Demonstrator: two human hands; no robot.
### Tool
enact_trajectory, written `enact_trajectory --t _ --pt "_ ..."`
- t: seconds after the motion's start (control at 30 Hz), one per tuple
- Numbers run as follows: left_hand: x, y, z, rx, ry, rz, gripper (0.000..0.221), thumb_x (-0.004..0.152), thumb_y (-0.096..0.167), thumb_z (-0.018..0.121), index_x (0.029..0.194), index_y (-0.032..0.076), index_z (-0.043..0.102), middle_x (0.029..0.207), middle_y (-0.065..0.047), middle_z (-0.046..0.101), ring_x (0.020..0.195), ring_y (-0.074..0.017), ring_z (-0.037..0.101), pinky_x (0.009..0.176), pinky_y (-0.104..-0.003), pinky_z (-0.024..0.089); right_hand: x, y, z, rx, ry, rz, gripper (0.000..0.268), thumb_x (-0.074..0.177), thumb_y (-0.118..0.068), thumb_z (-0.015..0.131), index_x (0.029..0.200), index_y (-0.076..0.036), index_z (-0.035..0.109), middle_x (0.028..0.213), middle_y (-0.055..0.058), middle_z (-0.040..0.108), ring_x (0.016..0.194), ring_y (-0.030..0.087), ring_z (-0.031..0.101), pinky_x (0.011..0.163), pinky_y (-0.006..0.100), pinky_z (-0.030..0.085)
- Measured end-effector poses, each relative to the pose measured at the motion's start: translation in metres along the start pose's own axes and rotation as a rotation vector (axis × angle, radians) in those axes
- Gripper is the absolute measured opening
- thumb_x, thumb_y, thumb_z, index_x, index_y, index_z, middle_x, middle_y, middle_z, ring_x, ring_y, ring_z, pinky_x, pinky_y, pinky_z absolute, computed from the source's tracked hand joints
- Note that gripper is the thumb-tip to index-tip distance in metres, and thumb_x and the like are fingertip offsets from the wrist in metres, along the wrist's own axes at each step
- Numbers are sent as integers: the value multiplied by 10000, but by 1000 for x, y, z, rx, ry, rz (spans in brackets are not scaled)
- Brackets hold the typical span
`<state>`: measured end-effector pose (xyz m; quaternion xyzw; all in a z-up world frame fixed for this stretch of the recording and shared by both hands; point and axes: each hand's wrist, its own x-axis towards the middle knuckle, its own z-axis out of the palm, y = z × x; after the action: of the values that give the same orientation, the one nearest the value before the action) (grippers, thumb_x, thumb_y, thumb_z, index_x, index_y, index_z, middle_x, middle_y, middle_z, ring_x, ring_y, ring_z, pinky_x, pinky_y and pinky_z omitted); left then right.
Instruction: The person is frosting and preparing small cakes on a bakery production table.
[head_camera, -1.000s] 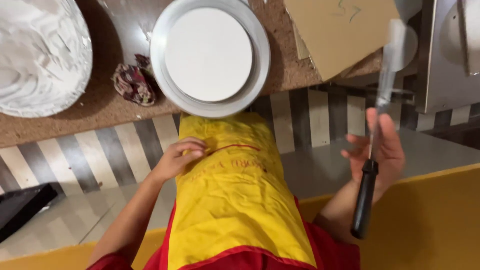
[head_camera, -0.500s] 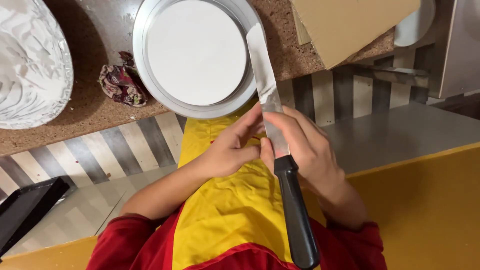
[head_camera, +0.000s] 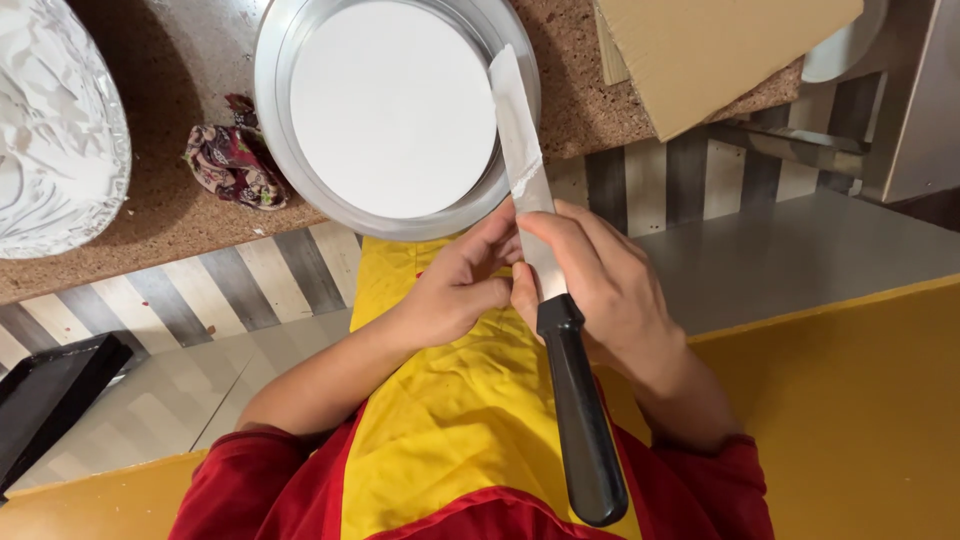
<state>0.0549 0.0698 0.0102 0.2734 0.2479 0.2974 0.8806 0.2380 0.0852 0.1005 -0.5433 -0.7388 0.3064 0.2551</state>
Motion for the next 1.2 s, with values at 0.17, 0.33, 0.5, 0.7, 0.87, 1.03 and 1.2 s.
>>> enact_trajectory --t 0.17,0.33,0.5,0.7,0.87,1.03,1.2 --pt "2 -2 -3 16 12 -3 875 917 -151 476 1698 38 129 1587 -80 425 1414 -174 474 1214 -328 376 4 2 1 1 -12 18 399 858 -44 743 1224 30 602 1182 228 662 1040 370 716 919 407 598" --pt "3 -8 -8 23 21 -21 869 919 -139 486 1695 39 137 1563 -69 446 1365 -156 497 1178 -308 405 5 5 4 45 -14 34 387 866 -44 745 1218 26 598 1172 222 669 1018 362 720 902 403 598" --pt "-6 8 -16 142 -34 -91 788 930 -125 536 1655 38 272 1463 -127 543 1309 -187 559 1124 -322 483 -6 -4 -8 88 -9 113 348 910 -30 744 1223 29 606 1155 202 688 1006 309 737 880 376 602" --pt "-54 68 -121 420 960 706 333 1077 100 611 1383 -31 621 1261 -167 709 1107 -235 726 856 -322 630 -69 34 -44 731 344 189 537 925 89 568 1442 -55 544 1424 165 566 1199 382 674 927 510 643" --pt "-60 9 -225 201 1178 402 494 1000 173 612 1448 -21 538 983 -17 676 783 -99 605 592 -211 514 -125 144 -55 1478 317 -38 686 838 112 516 1496 -77 480 1320 261 626 833 411 711 603 487 608" --pt "-65 -46 -164 332 948 271 718 942 98 617 1607 96 347 1172 -42 710 872 -135 715 624 -288 604 -106 84 -6 1448 214 -206 617 1020 -3 445 1619 -141 403 966 221 661 585 279 675 558 422 577" --pt "-106 -83 -191 -113 639 202 1037 907 46 633 1596 250 -114 1328 -128 561 1096 -220 651 777 -318 629 -74 45 115 894 -100 271 116 944 4 619 1015 -25 532 682 110 593 422 156 520 376 276 437"
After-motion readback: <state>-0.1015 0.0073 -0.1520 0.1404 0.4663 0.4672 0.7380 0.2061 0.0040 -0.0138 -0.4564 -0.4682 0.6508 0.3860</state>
